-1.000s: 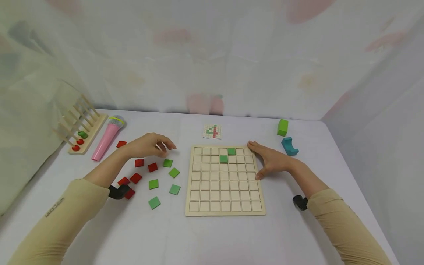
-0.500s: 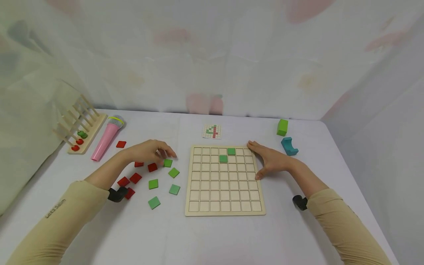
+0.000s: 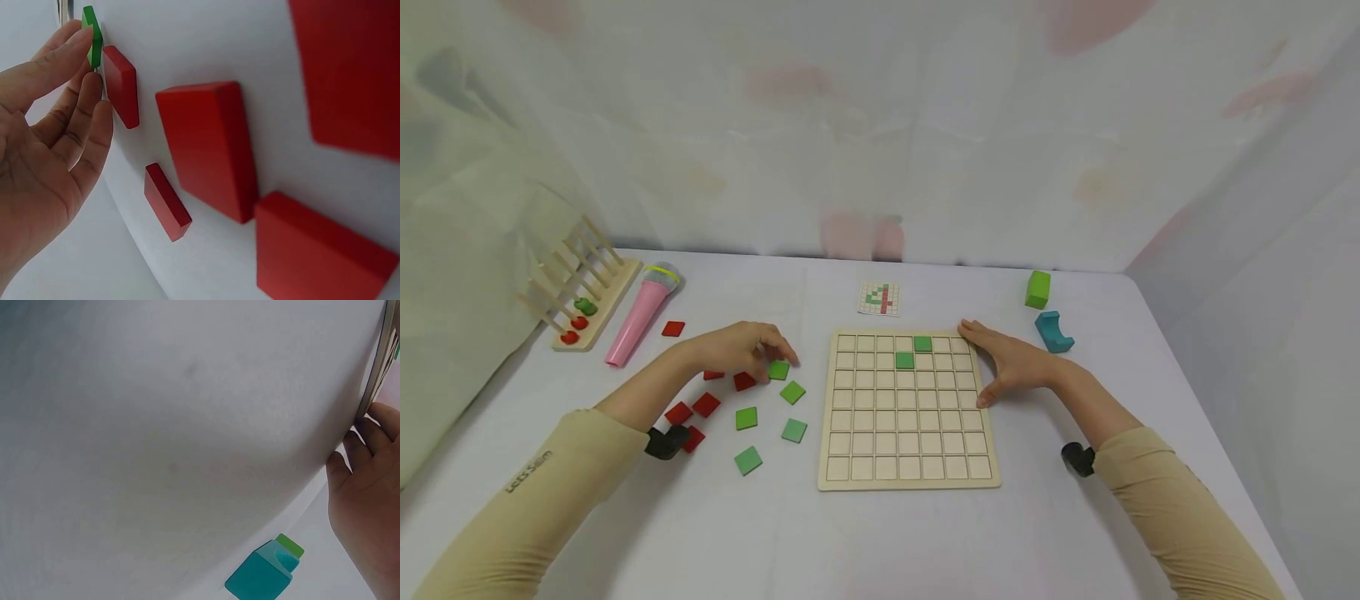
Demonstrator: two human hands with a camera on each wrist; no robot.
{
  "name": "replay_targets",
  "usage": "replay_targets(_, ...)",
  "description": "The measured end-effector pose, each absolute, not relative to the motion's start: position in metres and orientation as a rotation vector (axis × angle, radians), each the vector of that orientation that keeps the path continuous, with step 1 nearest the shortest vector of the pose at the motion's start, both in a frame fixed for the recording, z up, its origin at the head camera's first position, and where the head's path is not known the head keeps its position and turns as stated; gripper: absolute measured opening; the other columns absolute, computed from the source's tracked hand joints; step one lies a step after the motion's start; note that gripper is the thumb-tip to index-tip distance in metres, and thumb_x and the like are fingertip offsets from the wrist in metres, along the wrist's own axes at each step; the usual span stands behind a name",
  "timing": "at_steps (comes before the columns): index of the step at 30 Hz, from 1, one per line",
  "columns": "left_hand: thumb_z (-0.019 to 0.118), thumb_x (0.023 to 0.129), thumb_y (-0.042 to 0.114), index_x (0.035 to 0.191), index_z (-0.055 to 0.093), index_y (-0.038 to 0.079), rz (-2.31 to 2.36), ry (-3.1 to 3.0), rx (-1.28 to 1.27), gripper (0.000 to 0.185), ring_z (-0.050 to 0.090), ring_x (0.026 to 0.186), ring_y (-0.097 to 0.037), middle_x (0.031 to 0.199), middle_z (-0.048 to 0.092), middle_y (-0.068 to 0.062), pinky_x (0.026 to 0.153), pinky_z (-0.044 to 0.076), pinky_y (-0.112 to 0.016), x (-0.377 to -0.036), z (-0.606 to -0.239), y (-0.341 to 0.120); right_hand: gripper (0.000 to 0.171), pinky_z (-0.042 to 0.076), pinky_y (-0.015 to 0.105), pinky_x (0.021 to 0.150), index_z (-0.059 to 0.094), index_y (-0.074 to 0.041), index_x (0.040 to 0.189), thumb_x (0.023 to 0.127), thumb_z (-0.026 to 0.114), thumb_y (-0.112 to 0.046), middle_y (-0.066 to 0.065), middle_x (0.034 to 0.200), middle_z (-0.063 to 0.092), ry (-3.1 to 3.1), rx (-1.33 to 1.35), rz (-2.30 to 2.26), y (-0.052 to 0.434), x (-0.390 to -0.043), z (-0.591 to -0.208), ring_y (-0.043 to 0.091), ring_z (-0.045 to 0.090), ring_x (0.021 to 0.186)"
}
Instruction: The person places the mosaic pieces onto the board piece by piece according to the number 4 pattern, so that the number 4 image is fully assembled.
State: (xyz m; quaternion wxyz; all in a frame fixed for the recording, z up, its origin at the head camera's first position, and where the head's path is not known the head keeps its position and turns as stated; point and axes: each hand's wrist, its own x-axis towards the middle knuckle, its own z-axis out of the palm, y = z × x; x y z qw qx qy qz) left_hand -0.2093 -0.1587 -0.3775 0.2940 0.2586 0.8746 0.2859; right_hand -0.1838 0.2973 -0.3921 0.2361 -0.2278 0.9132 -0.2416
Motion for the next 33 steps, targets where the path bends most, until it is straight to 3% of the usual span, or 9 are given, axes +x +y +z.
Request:
replay_targets(12, 0.073, 0.084, 0.001, 0.108, 0.073, 0.018, 0.72, 2.364, 0.711, 0.029, 0.055, 0.103, -0.023, 0.108, 0.061, -0.008, 0.09, 0.052, -0.034, -0.209, -0.378, -0.157, 0.127, 0.013, 0.064, 0.121, 0.016, -0.004, 0.158, 0.063, 0.089, -0.046, 0.019, 0.167, 0.009, 2.521, -0.653, -0.65, 0.298, -0.184, -0.392, 0.043, 0.006, 0.154)
replay_targets(22, 0.074, 0.084, 0.003, 0.105, 0.072, 0.019, 0.665, 2.396, 0.719, 0.026, 0.057, 0.096, -0.02, 0.102, 0.062, -0.006, 0.084, 0.052, -0.029, -0.208, -0.377, -0.153, 0.125, 0.017, 0.066, 0.119, 0.02, -0.004, 0.157, 0.062, 0.088, -0.051, 0.02, 0.165, 0.016, 2.563, -0.683, -0.551, 0.295, -0.184, -0.387, 0.045, 0.013, 0.153)
replay_targets(33, 0.076, 0.083, 0.004, 0.102, 0.067, 0.011, 0.646, 2.443, 0.687, 0.022, 0.058, 0.094, -0.019, 0.098, 0.066, -0.005, 0.083, 0.054, -0.029, -0.207, -0.379, -0.148, 0.123, 0.02, 0.068, 0.117, 0.023, -0.004, 0.156, 0.063, 0.087, -0.052, 0.022, 0.164, 0.018, 2.589, -0.72, -0.498, 0.295, -0.183, -0.384, 0.048, 0.017, 0.15)
